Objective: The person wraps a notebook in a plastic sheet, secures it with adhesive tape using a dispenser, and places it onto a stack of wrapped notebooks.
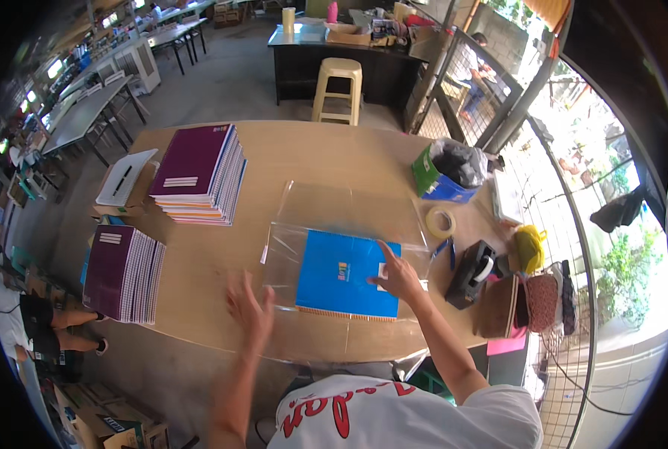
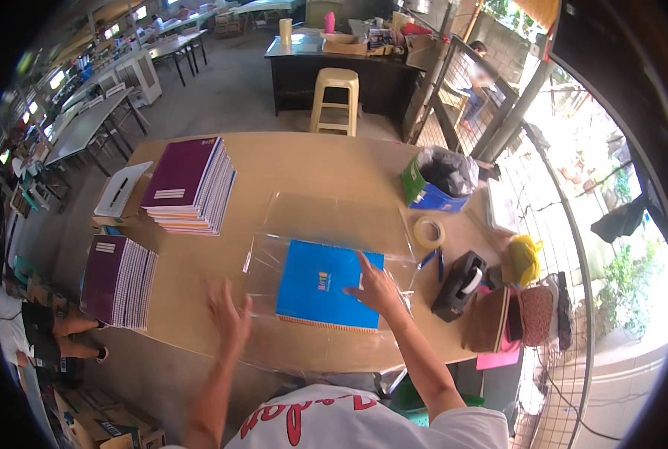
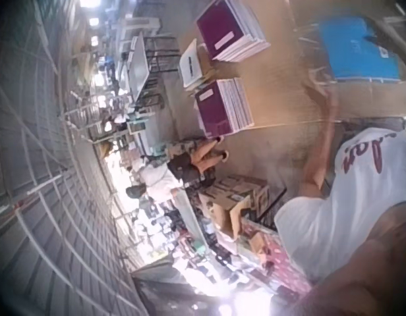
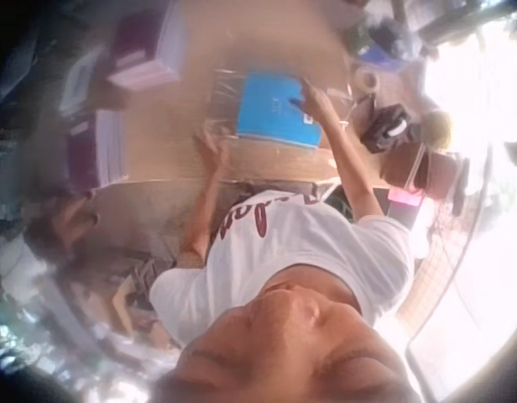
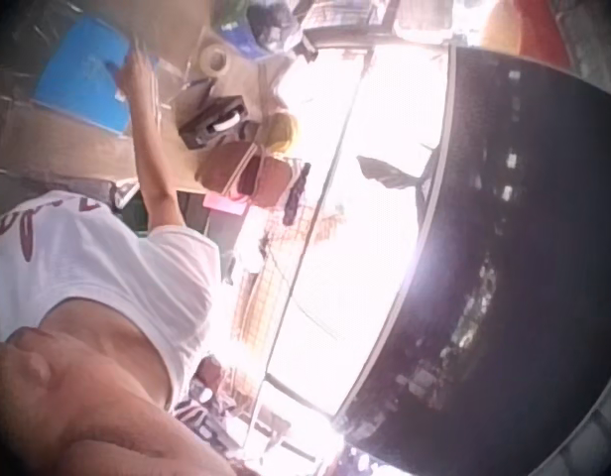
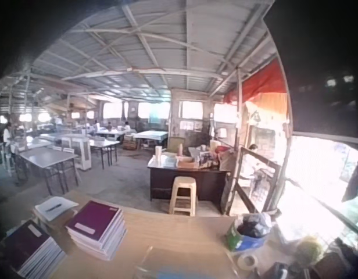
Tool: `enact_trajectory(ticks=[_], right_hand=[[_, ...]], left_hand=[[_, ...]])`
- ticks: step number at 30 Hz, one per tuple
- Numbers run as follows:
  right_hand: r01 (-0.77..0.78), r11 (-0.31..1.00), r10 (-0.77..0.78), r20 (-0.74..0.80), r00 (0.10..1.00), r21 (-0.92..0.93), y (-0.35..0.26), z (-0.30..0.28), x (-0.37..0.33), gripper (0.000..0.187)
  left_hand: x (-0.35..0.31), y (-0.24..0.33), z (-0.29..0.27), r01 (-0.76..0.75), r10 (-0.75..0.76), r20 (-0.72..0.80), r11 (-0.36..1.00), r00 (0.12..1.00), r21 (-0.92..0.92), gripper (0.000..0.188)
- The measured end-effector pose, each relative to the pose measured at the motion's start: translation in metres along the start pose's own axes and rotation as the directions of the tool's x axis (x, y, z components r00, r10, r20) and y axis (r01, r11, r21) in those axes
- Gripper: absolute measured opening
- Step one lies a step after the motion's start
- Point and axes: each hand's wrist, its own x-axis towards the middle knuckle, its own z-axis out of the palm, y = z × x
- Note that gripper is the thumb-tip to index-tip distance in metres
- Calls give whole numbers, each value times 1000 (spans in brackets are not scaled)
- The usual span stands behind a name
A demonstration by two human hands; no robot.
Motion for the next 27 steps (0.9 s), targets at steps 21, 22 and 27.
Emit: enact_trajectory(ticks=[21,22,27], right_hand=[[649,687,-200,-772,603,328,72,18,-59,75],[544,633,-104,-636,765,550,67,35,-62,70],[597,573,-34,-711,702,562,73,81,-54,112]], left_hand=[[-58,141,13,-230,247,-74,698,966,-678,93],[-57,124,14,-235,247,-79,706,966,-668,93],[-51,96,29,-349,303,-184,881,935,-321,89]])
